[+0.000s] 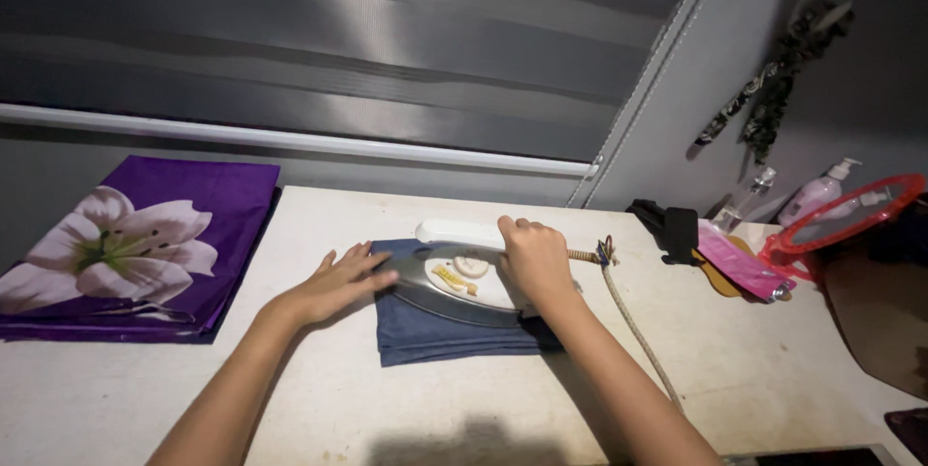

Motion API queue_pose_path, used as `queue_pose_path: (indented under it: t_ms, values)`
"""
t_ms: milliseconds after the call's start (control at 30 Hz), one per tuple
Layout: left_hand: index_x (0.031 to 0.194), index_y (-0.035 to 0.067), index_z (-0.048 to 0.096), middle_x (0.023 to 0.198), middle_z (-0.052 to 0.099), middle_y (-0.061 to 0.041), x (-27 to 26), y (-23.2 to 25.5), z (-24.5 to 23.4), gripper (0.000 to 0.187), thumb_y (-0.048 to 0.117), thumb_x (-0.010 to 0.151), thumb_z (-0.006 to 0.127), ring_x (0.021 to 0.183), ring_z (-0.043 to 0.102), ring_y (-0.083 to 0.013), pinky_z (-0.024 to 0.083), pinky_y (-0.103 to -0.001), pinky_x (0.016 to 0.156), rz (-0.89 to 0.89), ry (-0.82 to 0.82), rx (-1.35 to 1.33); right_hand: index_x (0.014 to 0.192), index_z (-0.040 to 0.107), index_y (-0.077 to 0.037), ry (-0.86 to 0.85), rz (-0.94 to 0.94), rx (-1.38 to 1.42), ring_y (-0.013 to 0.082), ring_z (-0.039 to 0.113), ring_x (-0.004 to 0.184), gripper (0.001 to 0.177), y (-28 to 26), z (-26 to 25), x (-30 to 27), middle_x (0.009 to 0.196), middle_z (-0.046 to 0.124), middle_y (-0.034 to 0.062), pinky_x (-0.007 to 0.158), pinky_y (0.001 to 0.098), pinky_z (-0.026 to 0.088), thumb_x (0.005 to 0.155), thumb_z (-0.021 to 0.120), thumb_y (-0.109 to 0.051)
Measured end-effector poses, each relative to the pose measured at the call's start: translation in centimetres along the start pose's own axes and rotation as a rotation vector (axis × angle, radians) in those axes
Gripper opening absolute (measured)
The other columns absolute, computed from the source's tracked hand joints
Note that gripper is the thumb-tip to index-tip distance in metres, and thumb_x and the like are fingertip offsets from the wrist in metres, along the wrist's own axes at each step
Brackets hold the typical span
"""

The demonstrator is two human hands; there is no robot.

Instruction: The person irons a blue cloth on a white table using a white iron. They repeatedly smooth the fabric, fold it, and place it on top of a purple cloth with a flower print.

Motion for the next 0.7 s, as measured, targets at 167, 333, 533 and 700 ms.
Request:
queue_pose_path:
  t_ms: [167,333,533,700]
  values:
    - [0.156,0.022,0.033,0.171,0.013,-0.010,1.2,-1.2,0.9,0.074,0.064,0.099,0.009,0.159,0.007,-0.0228,0.005,-0.044,0.128,0.057,0.133,-0.024,0.085,0.060,-0.007,-0.016,0.027,-0.017,0.0338,0.068,0.072,0.027,0.0,0.1,0.0,0.075,0.067,0.0127,0.062,0.0473,0.054,0.064,0.077,-0.012]
    - [0.151,0.024,0.046,0.166,0.020,-0.017,1.5,-1.4,1.2,0.063,0.044,0.104,0.009,0.156,0.013,-0.0283,0.008,-0.050,0.125,0.162,0.178,0.232,0.086,0.061,-0.007,-0.017,0.060,-0.014,0.0333,0.068,0.074,0.029,-0.5,-0.6,0.1,0.076,0.067,0.0121,0.065,0.0465,0.055,0.062,0.077,-0.013]
    - [0.149,0.022,0.050,0.165,0.023,-0.017,0.6,-0.2,0.6,0.062,0.041,0.106,0.010,0.156,0.014,-0.0291,0.007,-0.050,0.126,0.128,0.182,0.110,0.084,0.061,-0.007,-0.057,0.065,0.004,0.0334,0.068,0.073,0.027,-0.9,-1.3,0.4,0.074,0.067,0.0120,0.066,0.0462,0.055,0.063,0.076,-0.014]
    - [0.147,0.024,0.052,0.168,0.020,-0.008,-0.2,0.8,-0.3,0.063,0.039,0.104,0.009,0.155,0.013,-0.0295,0.007,-0.050,0.126,0.123,0.177,0.079,0.082,0.061,-0.006,-0.054,0.063,0.012,0.0336,0.068,0.071,0.025,-0.8,-1.3,0.8,0.073,0.067,0.0126,0.066,0.0460,0.055,0.063,0.075,-0.014]
Point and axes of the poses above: each hand's wrist, its own x-axis towards the middle knuckle, its own z-axis out of the palm, y = z × x, the point moved 1 cm from there along x, towards the middle knuckle
